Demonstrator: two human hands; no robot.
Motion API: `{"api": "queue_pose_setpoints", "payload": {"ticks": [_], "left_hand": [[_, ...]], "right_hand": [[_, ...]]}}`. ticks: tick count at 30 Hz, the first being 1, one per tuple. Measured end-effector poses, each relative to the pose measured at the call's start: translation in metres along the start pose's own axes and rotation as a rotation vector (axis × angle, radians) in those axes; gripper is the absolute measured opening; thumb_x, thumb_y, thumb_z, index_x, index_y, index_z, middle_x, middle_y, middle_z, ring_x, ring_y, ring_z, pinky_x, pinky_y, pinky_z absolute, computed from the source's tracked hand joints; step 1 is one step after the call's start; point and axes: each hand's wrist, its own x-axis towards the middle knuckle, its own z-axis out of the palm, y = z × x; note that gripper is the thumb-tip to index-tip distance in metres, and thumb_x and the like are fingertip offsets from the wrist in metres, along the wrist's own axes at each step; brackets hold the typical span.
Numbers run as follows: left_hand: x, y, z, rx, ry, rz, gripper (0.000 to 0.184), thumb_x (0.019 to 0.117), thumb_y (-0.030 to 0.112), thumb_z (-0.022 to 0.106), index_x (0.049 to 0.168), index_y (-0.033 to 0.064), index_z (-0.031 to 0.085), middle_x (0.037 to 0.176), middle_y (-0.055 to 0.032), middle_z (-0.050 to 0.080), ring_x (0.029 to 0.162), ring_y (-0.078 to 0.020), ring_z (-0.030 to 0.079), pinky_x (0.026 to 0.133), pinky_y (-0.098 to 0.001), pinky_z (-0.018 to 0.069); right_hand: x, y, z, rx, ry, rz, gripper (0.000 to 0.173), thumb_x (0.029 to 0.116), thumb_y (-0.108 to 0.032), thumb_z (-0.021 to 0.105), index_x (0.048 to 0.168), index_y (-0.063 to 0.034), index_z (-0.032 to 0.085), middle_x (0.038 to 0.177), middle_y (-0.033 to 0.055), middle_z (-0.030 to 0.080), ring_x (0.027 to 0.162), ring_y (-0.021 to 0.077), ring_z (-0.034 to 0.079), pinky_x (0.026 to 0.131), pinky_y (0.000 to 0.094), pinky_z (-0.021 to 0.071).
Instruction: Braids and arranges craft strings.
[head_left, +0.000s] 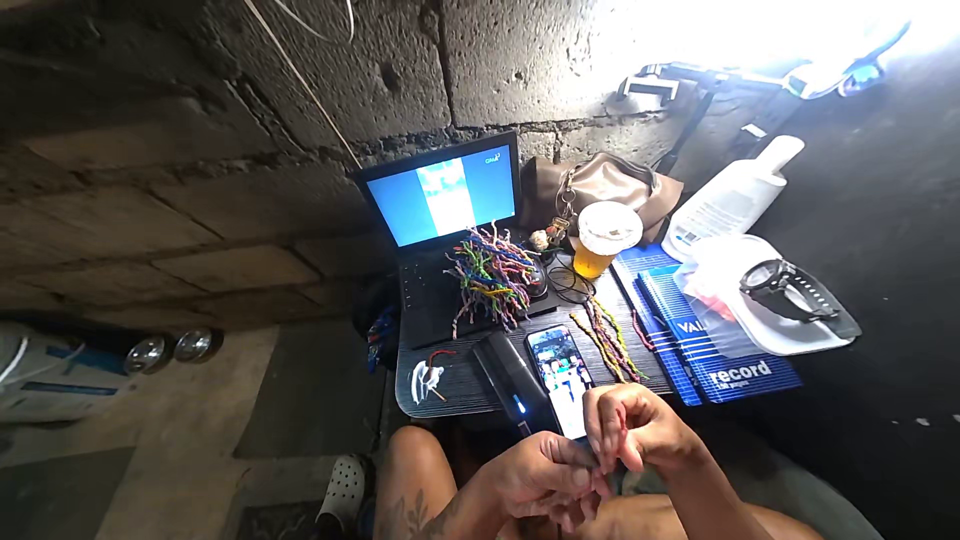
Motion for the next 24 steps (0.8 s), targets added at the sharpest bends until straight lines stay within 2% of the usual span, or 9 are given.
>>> {"api": "queue_pose_setpoints", "payload": {"ticks": [2,6,9,11,12,15,17,21,24], "left_hand": [[0.0,0.0,0.004,0.114,0.078,0.088,0.014,0.0989,0.024,0.067,0.109,0.0218,0.077,0.096,0.0088,0.076,0.076,0.0039,0.068,0.068,-0.0135,0.0551],[0.003,0.0,0.007,0.39,0.321,0.311,0.006,0.0963,0.022,0.07,0.102,0.0221,0.072,0.098,0.0108,0.073,0.085,0.0021,0.068,0.076,-0.018,0.0568],[0.006,0.004,0.013,1.065,0.639,0.529,0.011,0.0961,0.014,0.069,0.09,0.0045,0.066,0.086,0.0014,0.061,0.082,0.0005,0.059,0.074,-0.0138,0.0501],[0.008,0.004,0.009,1.483,0.817,0.611,0.013,0.0929,0.013,0.069,0.086,0.0017,0.066,0.079,-0.0056,0.059,0.076,-0.005,0.058,0.072,-0.0139,0.0489],[0.009,0.003,0.008,1.541,0.863,0.606,0.014,0.0935,0.013,0.068,0.087,0.0011,0.066,0.079,-0.0068,0.06,0.075,-0.0056,0.059,0.072,-0.0139,0.0497],[0.008,0.006,0.015,1.203,0.819,0.395,0.018,0.1005,0.013,0.06,0.102,-0.0037,0.067,0.089,-0.0038,0.063,0.077,-0.0013,0.062,0.072,-0.0156,0.0537],[0.006,0.012,0.019,0.841,0.685,0.257,0.015,0.1033,0.015,0.054,0.108,0.0034,0.062,0.089,0.0064,0.066,0.072,0.0024,0.063,0.065,-0.0152,0.0539],[0.0,0.014,0.013,0.37,0.381,0.143,0.015,0.1052,0.028,0.055,0.108,0.0176,0.066,0.086,0.0109,0.07,0.069,0.0029,0.064,0.062,-0.0145,0.0527],[-0.001,0.011,0.009,0.237,0.247,0.057,0.021,0.1053,0.032,0.055,0.11,0.0183,0.071,0.086,0.0103,0.072,0.067,0.0043,0.063,0.061,-0.0128,0.0516]], "right_hand": [[0.001,-0.001,0.004,-0.072,0.096,-0.001,0.01,0.0966,-0.024,0.071,0.103,-0.0168,0.073,0.101,-0.0088,0.071,0.092,-0.0019,0.066,0.081,0.0154,0.0552],[0.003,0.002,0.008,-0.177,0.319,-0.03,0.003,0.0953,-0.023,0.072,0.095,-0.0201,0.073,0.096,-0.0107,0.069,0.088,-0.0038,0.064,0.078,0.014,0.0538],[0.007,0.007,0.016,-0.328,0.587,-0.005,0.007,0.0924,-0.019,0.074,0.086,-0.0201,0.07,0.089,-0.0102,0.067,0.078,-0.0025,0.063,0.07,0.0151,0.0552],[0.011,0.011,0.02,-0.453,0.752,0.031,0.01,0.0912,-0.016,0.073,0.084,-0.0184,0.067,0.084,-0.0093,0.067,0.071,-0.0008,0.063,0.066,0.0165,0.0553],[0.012,0.012,0.021,-0.49,0.799,0.048,0.009,0.0912,-0.015,0.072,0.084,-0.0171,0.066,0.083,-0.0088,0.067,0.07,0.0001,0.064,0.066,0.0171,0.0555],[0.011,0.009,0.017,-0.452,0.744,0.1,0.006,0.0929,-0.014,0.07,0.089,-0.0168,0.066,0.083,-0.0092,0.069,0.072,0.0006,0.065,0.068,0.0181,0.057],[0.006,0.004,0.008,-0.308,0.565,0.122,0.004,0.0948,-0.022,0.071,0.098,-0.0199,0.071,0.09,-0.0102,0.071,0.078,-0.0007,0.066,0.073,0.0182,0.0569],[-0.003,-0.004,-0.007,-0.118,0.218,0.086,0.02,0.0966,-0.03,0.07,0.113,-0.0197,0.075,0.104,-0.0093,0.072,0.09,-0.0006,0.067,0.08,0.0176,0.0569],[-0.004,-0.006,-0.012,-0.105,0.041,0.015,0.02,0.0997,-0.031,0.066,0.111,-0.0178,0.076,0.107,-0.0093,0.072,0.097,-0.0011,0.067,0.083,0.0165,0.0556]]}}
